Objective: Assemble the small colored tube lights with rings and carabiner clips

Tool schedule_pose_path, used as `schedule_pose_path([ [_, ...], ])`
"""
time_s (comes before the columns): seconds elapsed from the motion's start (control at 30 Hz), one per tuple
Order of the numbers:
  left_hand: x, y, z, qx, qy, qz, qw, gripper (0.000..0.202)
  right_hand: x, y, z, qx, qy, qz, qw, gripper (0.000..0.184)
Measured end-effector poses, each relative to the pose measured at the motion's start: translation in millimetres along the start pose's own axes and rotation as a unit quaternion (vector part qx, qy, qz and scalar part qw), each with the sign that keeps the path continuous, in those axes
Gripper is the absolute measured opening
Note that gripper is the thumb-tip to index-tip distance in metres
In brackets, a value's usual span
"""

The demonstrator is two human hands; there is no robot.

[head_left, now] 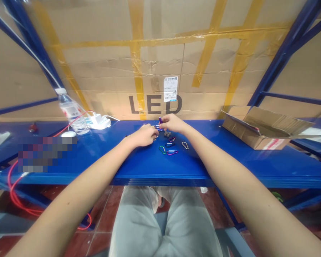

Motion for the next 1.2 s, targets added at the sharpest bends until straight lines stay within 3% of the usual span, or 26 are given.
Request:
schedule_pose_path([
  [0.27,4.5,-2,-4,-0.017,-0.029,0.029,0.999,0.024,1,2,4,-0.005,0.014,0.005,1.0,0.015],
  [0.47,2.0,-4,-6,-0.007,0.048,0.016,0.999,0.028,-1,0,3,-0.009,0.003,0.0,1.0,0.014],
  [0.7,-3.2,0,-9,-0.027,-0.028,0.019,0.999,0.02,-4,-3,0,-0.016,-0.004,-0.006,1.0,0.012],
  [1.03,8.4,0,9,-0.102,0.151,0.046,0.982,0.025,1,-1,3,-0.017,-0.019,0.009,1.0,0.008],
  [1.2,5.7,2,5,-0.09,0.177,0.064,0.978,0.018,1,-1,2,-0.015,-0.002,0.011,1.0,0.009],
])
Point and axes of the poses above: each hand's wrist, its own y-axis away from the middle knuckle, its own x-axis out of the palm, z = x × y, the point moved 9 cm from there along -y, towards the middle knuckle, and after that the axes turned 6 degrees about -y, right-handed, at the moved point
